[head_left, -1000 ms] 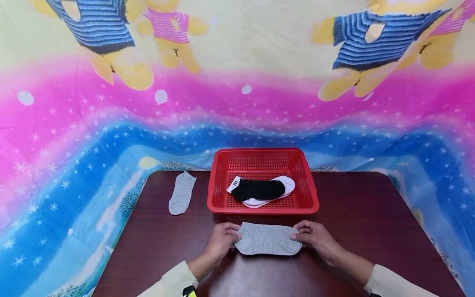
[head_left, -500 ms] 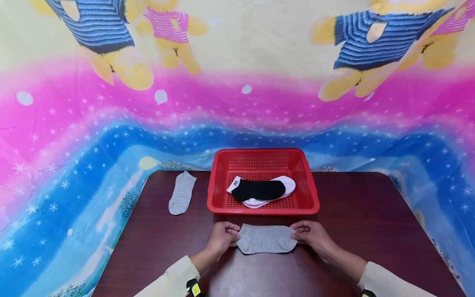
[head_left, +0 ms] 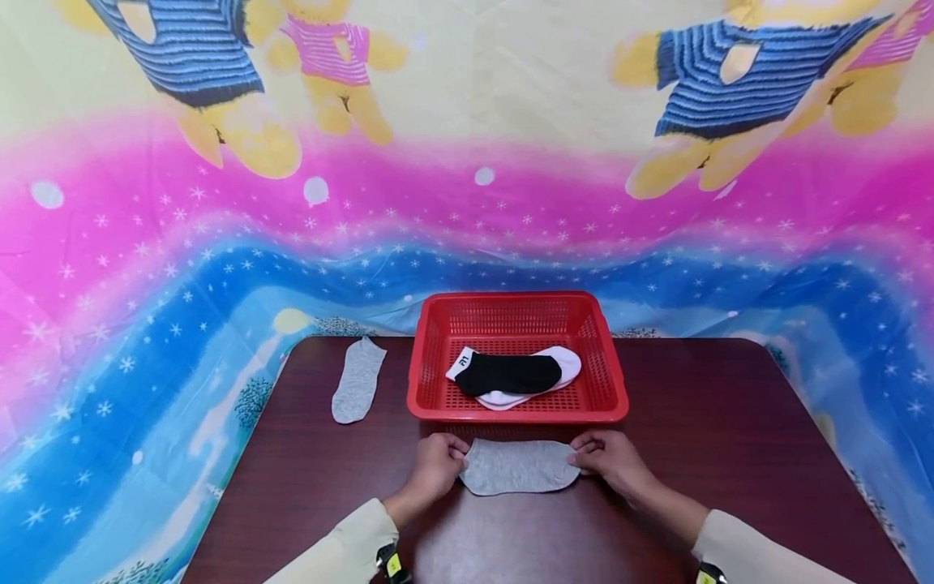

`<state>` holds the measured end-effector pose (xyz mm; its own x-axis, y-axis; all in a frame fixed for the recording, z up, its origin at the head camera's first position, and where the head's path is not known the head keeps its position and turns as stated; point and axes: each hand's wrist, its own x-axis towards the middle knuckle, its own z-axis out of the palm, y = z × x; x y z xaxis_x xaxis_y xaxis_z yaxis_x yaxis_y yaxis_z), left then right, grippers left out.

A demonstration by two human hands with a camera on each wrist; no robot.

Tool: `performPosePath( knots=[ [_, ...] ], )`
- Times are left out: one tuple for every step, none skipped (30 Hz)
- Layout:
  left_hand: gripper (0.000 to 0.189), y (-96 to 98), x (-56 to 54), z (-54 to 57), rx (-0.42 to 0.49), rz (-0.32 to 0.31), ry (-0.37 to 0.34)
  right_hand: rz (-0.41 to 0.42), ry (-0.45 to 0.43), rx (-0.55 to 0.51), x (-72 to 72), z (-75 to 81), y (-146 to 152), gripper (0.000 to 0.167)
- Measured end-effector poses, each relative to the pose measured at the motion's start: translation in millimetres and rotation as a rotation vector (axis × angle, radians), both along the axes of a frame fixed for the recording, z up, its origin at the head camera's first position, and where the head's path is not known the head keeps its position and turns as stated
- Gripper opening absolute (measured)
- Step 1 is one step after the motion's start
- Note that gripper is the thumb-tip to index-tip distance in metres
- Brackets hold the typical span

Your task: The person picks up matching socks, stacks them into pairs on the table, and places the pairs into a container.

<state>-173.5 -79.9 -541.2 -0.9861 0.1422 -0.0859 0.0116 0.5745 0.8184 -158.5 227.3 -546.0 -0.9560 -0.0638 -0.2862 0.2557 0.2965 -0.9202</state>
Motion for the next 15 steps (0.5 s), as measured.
performPosePath(
  knots=[
    [0.013,-0.2,-0.3,-1.7,-0.023,-0.008,0.023,0.001,0.011,0.018,0.0,-0.7,-0.2,0.026],
    [0.013,-0.3,-0.6,-3.0,-0.036,-0.016,0.044,-0.006,0.019,0.042,-0.1,-1.5,-0.7,0.025],
    [0.014,-0.4,-0.7,-4.3,-0.042,-0.018,0.055,-0.013,0.025,0.063,-0.1,-2.3,-1.2,0.024],
    [0.014,-0.4,-1.0,-5.3,-0.047,-0.02,0.064,-0.02,0.032,0.085,-0.1,-2.7,-1.7,0.023],
    [0.015,-0.2,-1.1,-6.0,-0.049,-0.022,0.071,-0.024,0.037,0.108,-0.1,-3.2,-2.2,0.023],
    [0.016,0.1,-1.2,-6.6,-0.053,-0.024,0.077,-0.029,0.046,0.135,-0.1,-3.6,-2.8,0.022],
    [0.016,0.3,-1.4,-6.9,-0.059,-0.025,0.084,-0.032,0.054,0.157,-0.3,-4.1,-3.1,0.022],
    [0.017,0.6,-1.7,-7.1,-0.067,-0.027,0.092,-0.037,0.063,0.182,-0.5,-4.5,-3.7,0.022],
    [0.018,1.0,-1.9,-7.3,-0.072,-0.028,0.092,-0.037,0.07,0.201,-0.8,-4.9,-4.1,0.022],
    [0.018,1.3,-2.2,-7.3,-0.081,-0.031,0.1,-0.038,0.078,0.222,-1.1,-5.2,-4.6,0.023],
    [0.019,1.6,-2.5,-7.1,-0.086,-0.031,0.102,-0.036,0.087,0.245,-1.6,-5.7,-5.0,0.023],
    [0.019,1.8,-2.8,-7.0,-0.093,-0.033,0.109,-0.034,0.096,0.267,-2.0,-6.1,-5.5,0.023],
    [0.019,1.8,-3.1,-7.1,-0.097,-0.033,0.113,-0.032,0.102,0.291,-2.4,-6.7,-6.0,0.023],
    [0.019,1.6,-3.1,-7.0,-0.103,-0.036,0.122,-0.03,0.109,0.322,-2.8,-6.9,-6.7,0.023],
    [0.019,1.5,-3.0,-6.5,-0.107,-0.036,0.127,-0.021,0.113,0.345,-3.1,-7.2,-7.3,0.023]
  ],
)
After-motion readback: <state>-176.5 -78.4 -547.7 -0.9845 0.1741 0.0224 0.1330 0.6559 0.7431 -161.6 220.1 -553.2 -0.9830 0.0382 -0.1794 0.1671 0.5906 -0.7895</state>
